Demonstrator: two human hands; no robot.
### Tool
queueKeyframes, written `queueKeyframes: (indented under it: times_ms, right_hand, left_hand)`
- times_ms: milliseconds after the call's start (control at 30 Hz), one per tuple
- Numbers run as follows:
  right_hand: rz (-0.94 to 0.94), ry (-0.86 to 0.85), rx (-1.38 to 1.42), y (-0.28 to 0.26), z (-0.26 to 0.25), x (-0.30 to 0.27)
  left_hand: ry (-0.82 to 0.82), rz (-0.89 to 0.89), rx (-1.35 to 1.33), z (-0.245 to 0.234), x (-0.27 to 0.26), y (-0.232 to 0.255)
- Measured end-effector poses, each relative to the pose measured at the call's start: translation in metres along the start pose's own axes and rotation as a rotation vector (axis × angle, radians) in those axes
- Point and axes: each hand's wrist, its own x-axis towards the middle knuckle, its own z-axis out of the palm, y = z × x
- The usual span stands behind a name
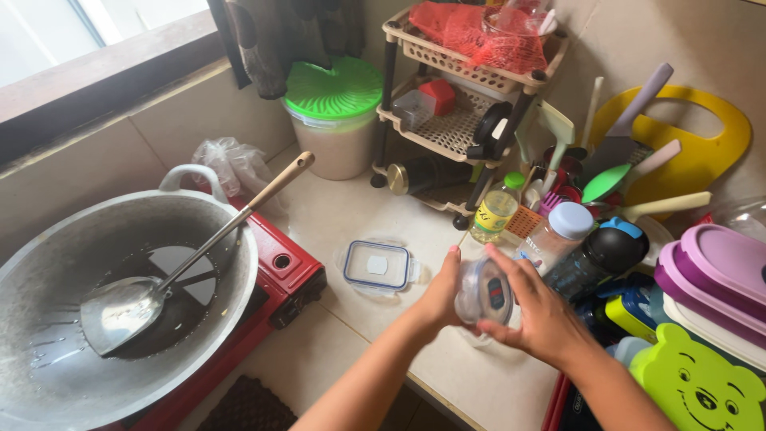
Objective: The person closes plastic food storage containers by matching lids to the bases and pressing them shut, then stacks the closed containers on the counter next to the sink. They also open a small round container, reattach its lid, and secure the lid of a black travel tumbler before adding it to the stack.
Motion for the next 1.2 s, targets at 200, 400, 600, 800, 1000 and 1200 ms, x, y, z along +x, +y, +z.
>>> queueKeyframes:
  times_ms: [200, 400, 600, 800, 1000, 1200]
  right_hand:
    - [0.131, 0.127, 0.236, 0.01, 0.042, 0.003]
    - [0.287, 0.157, 0.589, 0.012, 0.065, 0.001]
    - [0.607, 0.044, 0.989, 0.013, 0.065, 0.002]
    - [0.022, 0.28, 0.476, 0.004, 0.047, 0.002]
    - [-0.062, 0.13, -0.13, -0.007, 0.017, -0.005]
    - [-0.132, 0.31, 0.158, -0.005, 0.043, -0.006]
  left_hand:
    - [0.344, 0.45, 0.159, 0.033, -0.038, -0.004]
    - [0.518, 0.913, 0.747, 0.042, -0.065, 0.009]
    - [0.341, 1.061, 0.91, 0.033, -0.08, 0.016]
    - [0.176, 0.816, 0.545, 0.034, -0.064, 0.011]
    - [0.068, 0.121, 0.274, 0.016, -0.043, 0.012]
    - [0.307, 0.673, 0.448, 0.037, -0.049, -0.001]
